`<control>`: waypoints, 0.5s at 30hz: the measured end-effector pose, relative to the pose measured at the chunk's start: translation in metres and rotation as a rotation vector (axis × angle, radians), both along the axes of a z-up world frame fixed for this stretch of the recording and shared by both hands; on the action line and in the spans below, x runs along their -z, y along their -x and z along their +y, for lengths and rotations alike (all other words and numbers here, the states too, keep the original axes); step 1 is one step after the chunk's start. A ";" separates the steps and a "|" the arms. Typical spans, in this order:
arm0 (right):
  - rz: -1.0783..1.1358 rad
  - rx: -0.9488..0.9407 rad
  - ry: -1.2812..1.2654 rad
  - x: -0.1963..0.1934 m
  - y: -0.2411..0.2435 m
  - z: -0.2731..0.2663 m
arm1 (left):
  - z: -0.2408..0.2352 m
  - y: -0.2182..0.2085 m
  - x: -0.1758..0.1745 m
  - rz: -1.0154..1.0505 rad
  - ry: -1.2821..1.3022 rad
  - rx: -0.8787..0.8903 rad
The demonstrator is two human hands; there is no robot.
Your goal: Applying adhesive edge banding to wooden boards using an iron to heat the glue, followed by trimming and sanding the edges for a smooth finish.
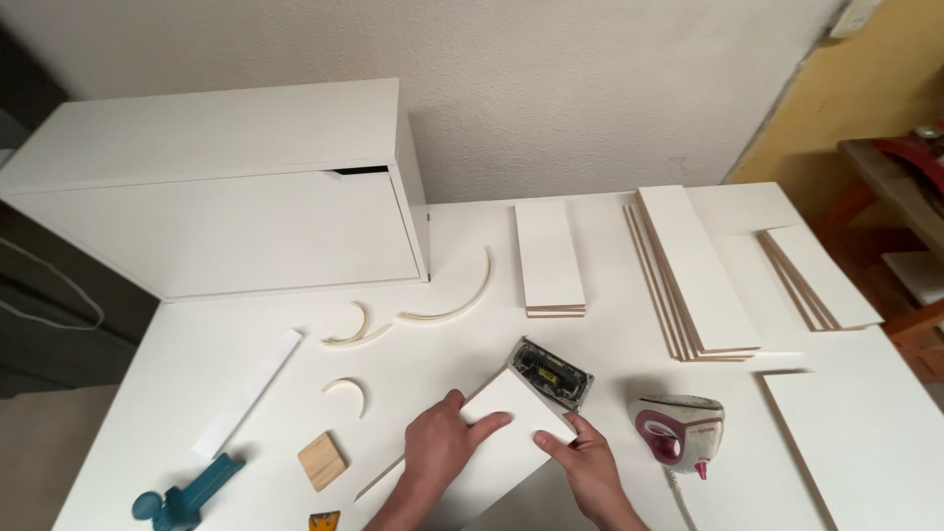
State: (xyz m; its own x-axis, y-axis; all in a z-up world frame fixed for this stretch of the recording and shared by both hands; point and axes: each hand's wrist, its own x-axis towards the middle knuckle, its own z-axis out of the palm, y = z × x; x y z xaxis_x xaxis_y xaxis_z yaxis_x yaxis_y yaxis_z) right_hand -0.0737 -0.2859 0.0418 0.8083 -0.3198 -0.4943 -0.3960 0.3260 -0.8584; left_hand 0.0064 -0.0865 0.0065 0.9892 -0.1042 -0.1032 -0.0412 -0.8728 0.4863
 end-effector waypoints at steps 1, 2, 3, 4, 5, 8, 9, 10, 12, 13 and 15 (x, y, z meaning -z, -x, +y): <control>0.012 -0.015 -0.042 0.002 0.002 -0.004 | -0.001 0.005 0.009 -0.153 -0.031 0.000; 0.011 -0.025 -0.053 0.002 0.003 -0.006 | -0.003 0.007 -0.005 -0.155 -0.044 -0.010; 0.008 -0.054 -0.035 0.000 0.002 -0.008 | -0.004 0.009 -0.019 -0.025 -0.046 -0.021; 0.004 -0.082 -0.016 -0.002 0.002 -0.010 | -0.005 0.011 -0.033 0.105 -0.047 -0.034; -0.002 -0.095 -0.026 0.033 0.001 -0.010 | -0.004 0.007 -0.043 0.099 -0.056 -0.047; -0.294 -0.194 -0.120 0.072 0.003 0.003 | 0.011 -0.004 -0.068 0.390 0.270 -0.269; -0.550 -0.608 -0.170 0.043 0.011 0.011 | 0.022 -0.002 -0.068 0.453 0.525 -0.447; -0.813 -1.017 -0.224 0.014 0.019 0.019 | 0.035 0.000 -0.069 0.498 0.785 -0.625; -0.682 -1.251 0.006 -0.034 0.019 0.038 | 0.128 -0.025 0.029 0.731 1.357 -0.497; -0.542 -1.459 0.273 -0.058 0.018 0.045 | 0.169 -0.012 0.089 0.934 1.941 -0.269; -0.314 -1.467 0.354 0.030 0.015 0.068 | 0.210 0.032 0.080 0.797 1.899 -0.296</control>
State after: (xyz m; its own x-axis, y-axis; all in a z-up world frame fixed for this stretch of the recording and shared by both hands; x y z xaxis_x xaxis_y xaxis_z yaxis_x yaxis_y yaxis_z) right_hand -0.0884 -0.2179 0.0115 0.5602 0.7630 -0.3224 0.0300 -0.4076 -0.9127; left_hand -0.0258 0.1237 -0.0733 0.7961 -0.4543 -0.3997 0.6000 0.6785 0.4238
